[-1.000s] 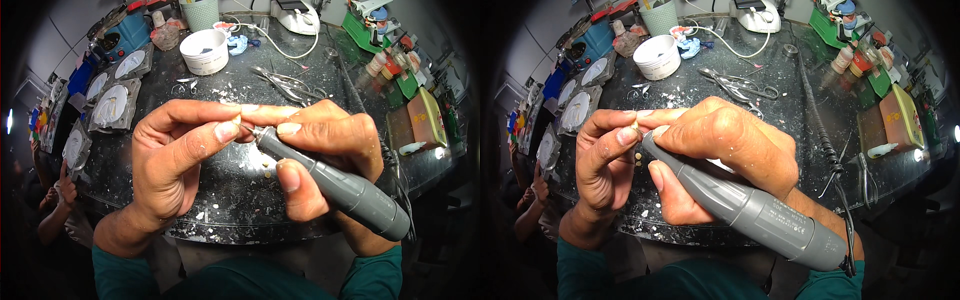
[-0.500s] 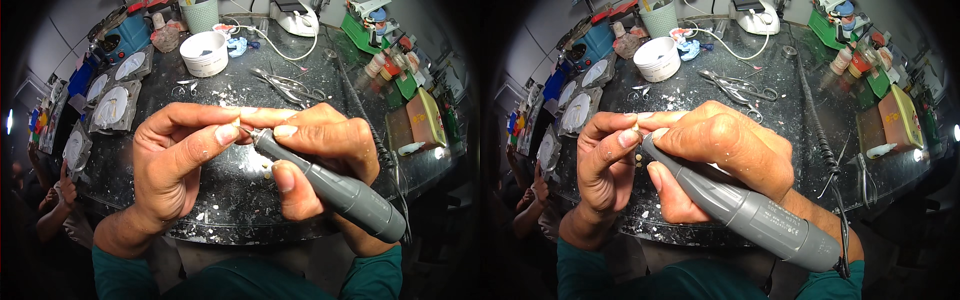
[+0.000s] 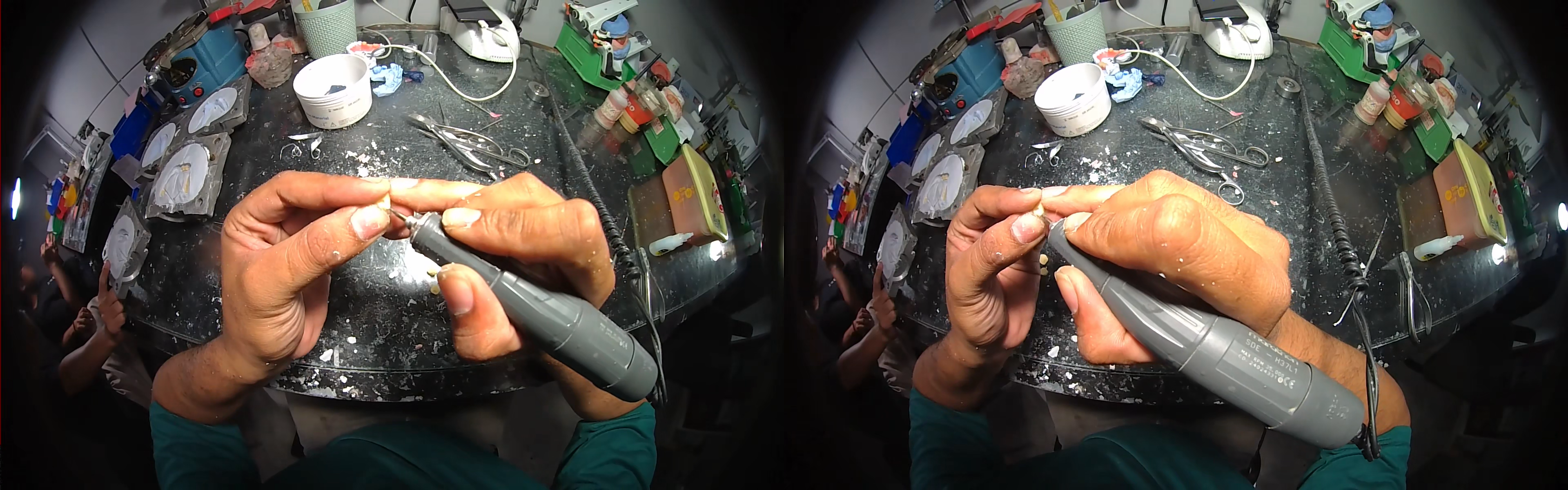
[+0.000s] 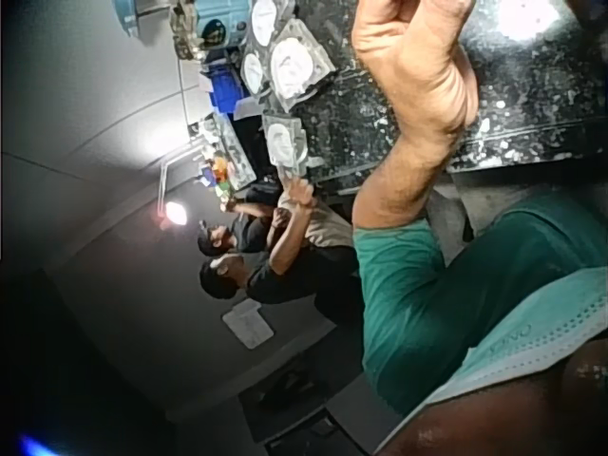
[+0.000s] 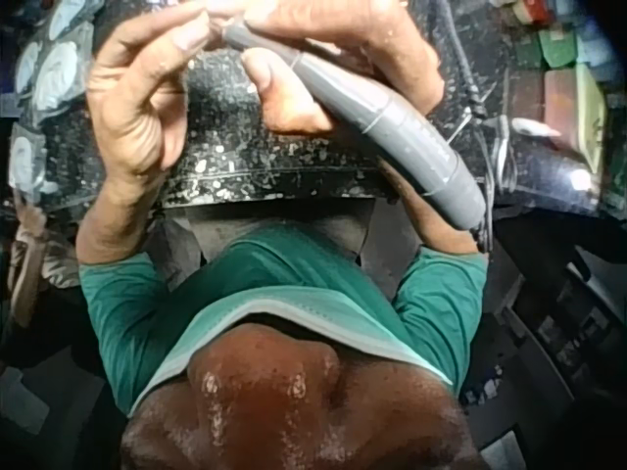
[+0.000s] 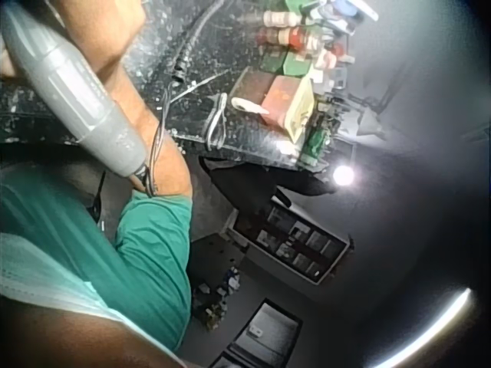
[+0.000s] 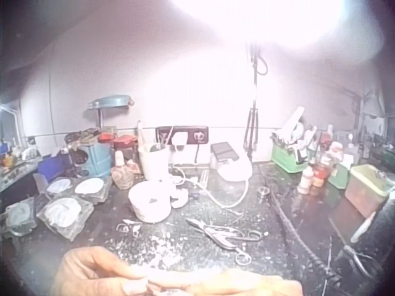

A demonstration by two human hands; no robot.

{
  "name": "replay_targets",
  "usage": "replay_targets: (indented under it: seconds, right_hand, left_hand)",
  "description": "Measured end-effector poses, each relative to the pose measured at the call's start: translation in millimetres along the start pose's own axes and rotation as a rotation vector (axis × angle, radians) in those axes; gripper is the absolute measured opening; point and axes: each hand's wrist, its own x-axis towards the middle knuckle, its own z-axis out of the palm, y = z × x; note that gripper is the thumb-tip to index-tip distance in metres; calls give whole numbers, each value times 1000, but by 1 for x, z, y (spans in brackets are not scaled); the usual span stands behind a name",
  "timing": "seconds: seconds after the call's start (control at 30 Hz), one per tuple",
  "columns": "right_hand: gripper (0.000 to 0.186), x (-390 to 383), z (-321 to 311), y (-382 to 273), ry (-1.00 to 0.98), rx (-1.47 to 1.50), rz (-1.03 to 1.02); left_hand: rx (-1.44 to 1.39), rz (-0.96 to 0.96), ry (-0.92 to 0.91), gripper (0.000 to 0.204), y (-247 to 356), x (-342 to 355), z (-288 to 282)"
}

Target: The person shapes artificial teeth using a handheld rotary tool, holding each tooth by hand and placing it on the table.

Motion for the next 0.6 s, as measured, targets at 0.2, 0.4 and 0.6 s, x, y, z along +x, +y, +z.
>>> replay_targets:
  seconds: [0.2,0.4,0.6]
  right_hand:
    - [30,-1,3,2,21,24,-17]
    - [31,0,4,6,30,46,-48]
    - [31,-1,4,6,38,55,-27]
  left_hand:
    - [-26,-46,7,16,0,-2,-1]
    - [-34,-31,1,16,0,-1,0]
    - [-8,-18,14,16,-1,-1,1]
